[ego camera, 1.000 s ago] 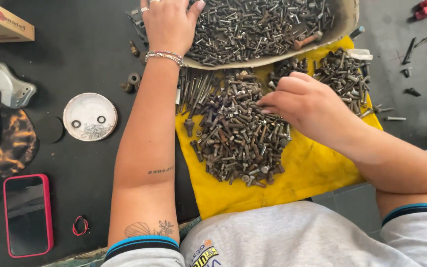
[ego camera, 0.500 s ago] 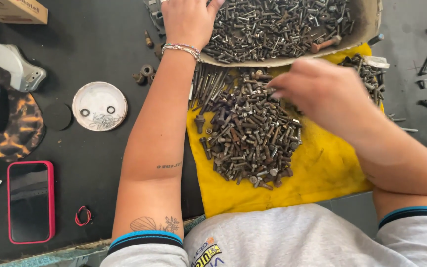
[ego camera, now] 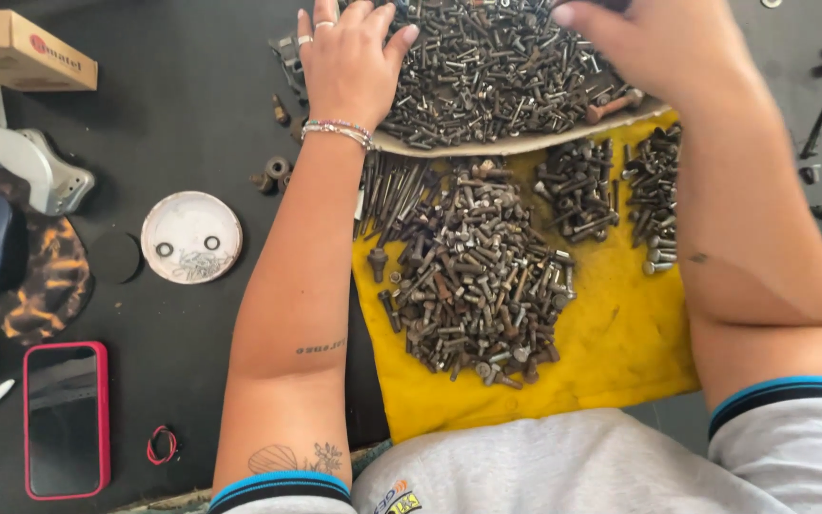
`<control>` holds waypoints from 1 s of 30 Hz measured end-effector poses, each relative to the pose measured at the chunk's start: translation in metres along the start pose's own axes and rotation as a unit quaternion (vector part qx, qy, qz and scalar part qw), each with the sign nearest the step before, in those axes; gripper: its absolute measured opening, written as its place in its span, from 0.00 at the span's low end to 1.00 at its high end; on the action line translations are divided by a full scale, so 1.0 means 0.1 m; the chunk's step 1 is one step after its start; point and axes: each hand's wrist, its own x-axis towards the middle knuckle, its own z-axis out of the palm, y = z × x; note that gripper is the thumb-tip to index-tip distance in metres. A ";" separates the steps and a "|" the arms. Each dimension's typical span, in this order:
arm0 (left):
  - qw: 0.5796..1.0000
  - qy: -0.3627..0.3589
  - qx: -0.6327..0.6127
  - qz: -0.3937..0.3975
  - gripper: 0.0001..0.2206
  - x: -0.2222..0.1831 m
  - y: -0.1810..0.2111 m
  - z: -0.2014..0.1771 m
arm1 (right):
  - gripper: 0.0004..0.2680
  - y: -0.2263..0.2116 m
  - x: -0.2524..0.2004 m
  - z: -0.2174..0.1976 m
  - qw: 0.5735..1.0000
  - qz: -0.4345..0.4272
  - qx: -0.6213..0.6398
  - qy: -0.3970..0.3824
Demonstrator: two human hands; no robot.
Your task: Sorting various types of screws and bolts from a large container into organized piles on a workbench.
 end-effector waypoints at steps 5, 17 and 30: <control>1.000 -0.011 -0.002 0.001 0.21 -0.01 -0.02 0.00 | 0.10 0.69 0.50 0.63 0.999 -0.038 0.011 0.035; 0.999 -0.035 -0.003 -0.006 0.22 0.00 0.01 -0.07 | 0.07 0.54 0.52 0.85 0.994 -0.096 0.056 -0.014; 0.999 -0.037 -0.008 -0.016 0.23 -0.01 0.00 -0.02 | 0.04 0.88 0.60 0.92 0.973 -0.205 0.008 0.107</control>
